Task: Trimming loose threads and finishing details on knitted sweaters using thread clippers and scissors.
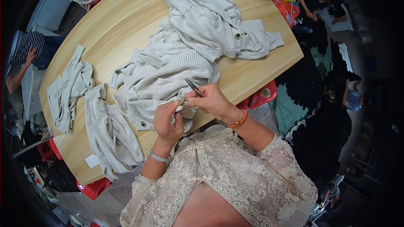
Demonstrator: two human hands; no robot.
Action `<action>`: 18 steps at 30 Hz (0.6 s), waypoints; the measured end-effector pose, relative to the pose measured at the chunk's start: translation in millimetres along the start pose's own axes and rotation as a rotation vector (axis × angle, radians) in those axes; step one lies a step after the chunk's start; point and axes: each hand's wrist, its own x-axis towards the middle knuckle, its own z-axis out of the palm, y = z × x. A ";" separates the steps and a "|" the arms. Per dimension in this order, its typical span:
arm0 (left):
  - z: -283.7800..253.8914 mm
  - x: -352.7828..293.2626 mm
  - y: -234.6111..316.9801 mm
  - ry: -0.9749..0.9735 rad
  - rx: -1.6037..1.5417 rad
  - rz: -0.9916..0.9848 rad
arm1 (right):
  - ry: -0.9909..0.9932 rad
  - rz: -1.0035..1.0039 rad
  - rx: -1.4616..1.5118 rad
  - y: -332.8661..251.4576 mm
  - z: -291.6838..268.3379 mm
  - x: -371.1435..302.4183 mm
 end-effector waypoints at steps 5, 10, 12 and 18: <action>-2.2 7.2 -7.1 -0.045 0.130 0.088 | 0.075 -0.203 -0.278 14.4 -2.7 10.0; -0.4 8.3 -7.0 -0.025 -0.062 -0.210 | -0.002 -0.364 -0.259 6.0 -1.3 12.8; -0.4 5.2 -7.1 -0.032 -0.238 -0.485 | -0.070 -0.271 -0.078 -10.1 -4.8 7.9; -4.0 -1.9 -19.3 0.106 -0.936 -0.792 | 0.098 -0.295 -0.284 -24.7 -41.3 22.3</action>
